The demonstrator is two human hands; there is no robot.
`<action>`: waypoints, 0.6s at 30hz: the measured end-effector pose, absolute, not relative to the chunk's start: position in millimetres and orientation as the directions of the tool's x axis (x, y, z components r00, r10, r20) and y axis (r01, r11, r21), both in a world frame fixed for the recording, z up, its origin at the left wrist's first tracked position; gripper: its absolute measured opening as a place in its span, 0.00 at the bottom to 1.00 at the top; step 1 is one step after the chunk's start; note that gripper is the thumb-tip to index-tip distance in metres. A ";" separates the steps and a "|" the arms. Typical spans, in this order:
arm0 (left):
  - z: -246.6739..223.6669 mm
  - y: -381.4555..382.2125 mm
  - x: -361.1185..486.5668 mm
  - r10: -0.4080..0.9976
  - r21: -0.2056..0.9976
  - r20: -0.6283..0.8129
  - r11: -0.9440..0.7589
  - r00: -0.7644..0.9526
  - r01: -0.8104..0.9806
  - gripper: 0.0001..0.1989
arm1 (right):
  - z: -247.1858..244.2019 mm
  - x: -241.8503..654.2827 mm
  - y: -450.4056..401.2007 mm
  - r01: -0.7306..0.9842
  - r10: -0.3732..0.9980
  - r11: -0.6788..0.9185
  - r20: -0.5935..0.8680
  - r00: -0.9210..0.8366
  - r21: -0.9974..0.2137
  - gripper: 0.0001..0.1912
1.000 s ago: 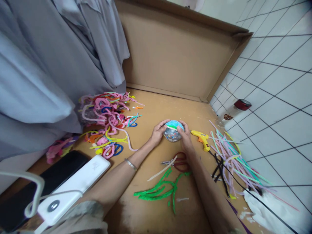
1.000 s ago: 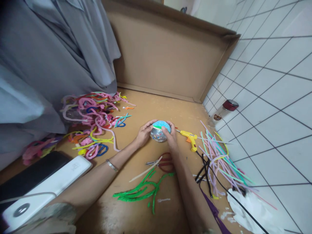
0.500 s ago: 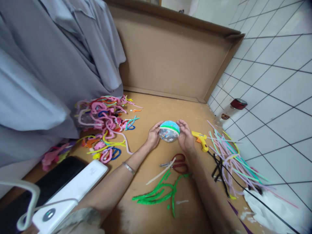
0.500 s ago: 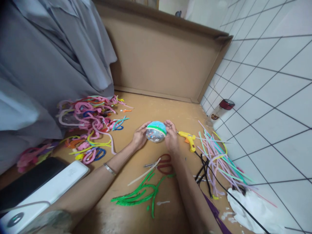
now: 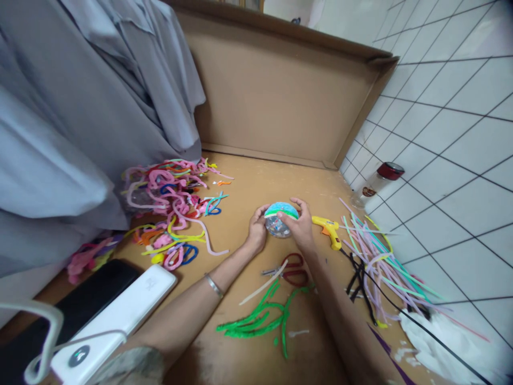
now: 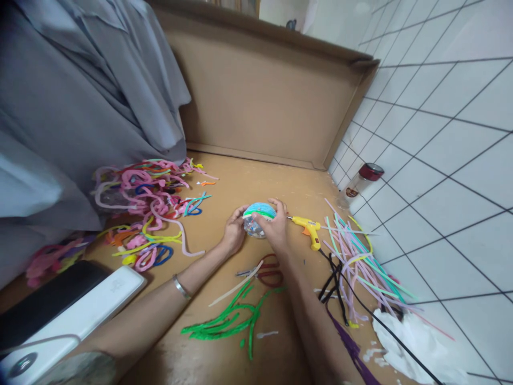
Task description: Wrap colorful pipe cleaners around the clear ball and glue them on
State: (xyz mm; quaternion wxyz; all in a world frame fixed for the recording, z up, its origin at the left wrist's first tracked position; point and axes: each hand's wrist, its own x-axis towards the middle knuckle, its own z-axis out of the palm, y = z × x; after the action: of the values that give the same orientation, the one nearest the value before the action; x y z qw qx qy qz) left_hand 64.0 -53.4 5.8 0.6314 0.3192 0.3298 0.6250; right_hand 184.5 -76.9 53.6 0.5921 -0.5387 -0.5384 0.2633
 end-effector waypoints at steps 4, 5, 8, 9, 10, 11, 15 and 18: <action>1.1 -59.3 71.0 0.998 0.849 0.042 -0.062 -0.050 -0.525 0.19 | 47.6 182.9 -74.3 0.469 0.858 0.260 0.425 0.290 -0.844 0.22; 0.5 -59.9 71.6 0.997 0.853 0.054 -0.073 -0.053 -0.517 0.19 | 45.9 182.4 -73.5 0.489 0.858 0.244 0.422 0.294 -0.837 0.21; -0.1 -57.8 69.5 0.997 0.858 0.066 -0.078 -0.042 -0.508 0.18 | 43.0 180.9 -71.8 0.500 0.859 0.226 0.413 0.302 -0.836 0.22; 0.0 -55.9 67.6 0.997 0.859 0.067 -0.074 -0.032 -0.507 0.17 | 42.8 180.6 -71.4 0.496 0.860 0.222 0.408 0.305 -0.839 0.22; 0.4 -53.5 65.1 0.998 0.860 0.066 -0.066 -0.019 -0.507 0.17 | 42.9 180.3 -71.1 0.492 0.862 0.215 0.401 0.311 -0.844 0.22; 1.1 -50.8 62.1 0.998 0.861 0.061 -0.056 -0.006 -0.506 0.16 | 43.2 180.1 -71.0 0.487 0.864 0.205 0.390 0.317 -0.849 0.21; 8.1 -41.2 48.0 0.996 0.852 0.078 -0.042 0.047 -0.522 0.14 | 44.7 180.0 -71.5 0.485 0.874 0.194 0.375 0.309 -0.852 0.21; 15.6 -37.5 38.5 0.979 0.832 0.140 -0.033 0.151 -0.554 0.20 | 45.8 179.9 -72.3 0.495 0.875 0.210 0.388 0.290 -0.843 0.21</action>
State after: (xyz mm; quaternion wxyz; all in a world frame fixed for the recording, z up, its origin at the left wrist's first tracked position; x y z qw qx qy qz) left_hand 38.5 -37.5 15.6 0.6431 0.4025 0.2640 0.5956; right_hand 179.9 -72.3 45.8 0.5309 -0.6024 -0.5686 0.1787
